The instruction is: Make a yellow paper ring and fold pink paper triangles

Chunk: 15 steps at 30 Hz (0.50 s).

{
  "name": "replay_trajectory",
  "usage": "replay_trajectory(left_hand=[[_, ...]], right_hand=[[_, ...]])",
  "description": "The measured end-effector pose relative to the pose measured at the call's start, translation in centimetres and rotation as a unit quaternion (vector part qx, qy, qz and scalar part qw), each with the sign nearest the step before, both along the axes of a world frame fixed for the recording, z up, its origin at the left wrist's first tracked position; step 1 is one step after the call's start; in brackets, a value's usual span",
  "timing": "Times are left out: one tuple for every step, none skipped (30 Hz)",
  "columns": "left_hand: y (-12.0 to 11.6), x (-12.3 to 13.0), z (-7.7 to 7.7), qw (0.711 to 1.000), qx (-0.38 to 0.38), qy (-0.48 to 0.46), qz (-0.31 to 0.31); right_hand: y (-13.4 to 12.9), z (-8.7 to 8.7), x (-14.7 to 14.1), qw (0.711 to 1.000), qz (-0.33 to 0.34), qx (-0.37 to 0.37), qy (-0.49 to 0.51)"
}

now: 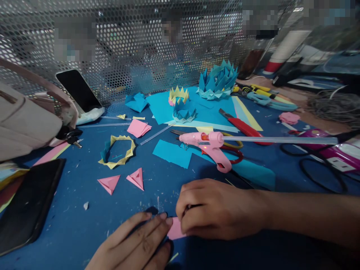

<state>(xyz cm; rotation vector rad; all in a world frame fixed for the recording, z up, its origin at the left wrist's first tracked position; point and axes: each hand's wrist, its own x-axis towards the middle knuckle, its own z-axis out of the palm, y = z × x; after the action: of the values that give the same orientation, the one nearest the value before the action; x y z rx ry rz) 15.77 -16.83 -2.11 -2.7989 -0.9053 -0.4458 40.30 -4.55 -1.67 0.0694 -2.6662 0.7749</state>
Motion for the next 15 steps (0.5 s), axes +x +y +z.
replay_trajectory(left_hand=[[0.0, 0.1, 0.1, 1.000, -0.005, -0.002, 0.008], [0.0, 0.2, 0.1, 1.000, -0.011, -0.008, 0.018], [-0.1, 0.4, 0.1, 1.000, -0.016, -0.013, 0.023], [-0.1, 0.6, 0.1, 0.999, -0.010, -0.032, 0.027], [-0.1, 0.9, 0.1, 0.998, 0.001, -0.053, 0.027], [0.0, 1.1, 0.1, 0.996, 0.019, -0.080, 0.023], [0.0, 1.2, 0.0, 0.990, 0.048, -0.125, 0.030], [0.0, 1.2, 0.0, 0.990, 0.043, -0.128, 0.040], [0.0, 1.2, 0.1, 0.992, 0.024, -0.112, 0.044], [0.0, 1.1, 0.1, 0.995, 0.012, -0.097, 0.036], [0.0, 1.0, 0.2, 0.997, -0.008, -0.072, 0.030], [-0.1, 0.9, 0.3, 0.998, -0.017, -0.059, 0.025], [-0.1, 0.8, 0.4, 0.998, -0.022, -0.055, 0.025], [-0.2, 0.8, 0.5, 0.998, -0.025, -0.056, 0.030], [-0.2, 0.8, 0.5, 0.997, -0.029, -0.059, 0.038]], right_hand=[[0.0, 0.0, 0.0, 1.000, -0.001, -0.002, 0.000], [0.0, 0.0, 0.0, 1.000, -0.002, -0.005, -0.001], [0.0, 0.0, 0.0, 1.000, -0.002, -0.007, -0.001], [0.1, 0.0, 0.0, 1.000, 0.000, -0.010, -0.001], [0.1, 0.0, 0.0, 1.000, 0.004, -0.011, 0.001], [0.2, 0.0, 0.0, 1.000, 0.008, -0.013, 0.003], [0.2, 0.0, 0.0, 1.000, 0.014, -0.015, 0.003], [0.3, 0.0, 0.0, 1.000, 0.018, -0.016, 0.002], [0.3, 0.0, 0.0, 1.000, 0.020, -0.018, 0.000], [0.3, 0.0, 0.0, 1.000, 0.021, -0.020, -0.001], [0.4, 0.0, -0.1, 1.000, 0.021, -0.021, -0.001], [0.4, 0.0, -0.1, 1.000, 0.020, -0.021, 0.001], [0.4, 0.0, -0.1, 1.000, 0.020, -0.020, 0.005], [0.4, 0.0, -0.1, 1.000, 0.021, -0.020, 0.008], [0.4, 0.0, -0.1, 0.999, 0.023, -0.021, 0.010]])
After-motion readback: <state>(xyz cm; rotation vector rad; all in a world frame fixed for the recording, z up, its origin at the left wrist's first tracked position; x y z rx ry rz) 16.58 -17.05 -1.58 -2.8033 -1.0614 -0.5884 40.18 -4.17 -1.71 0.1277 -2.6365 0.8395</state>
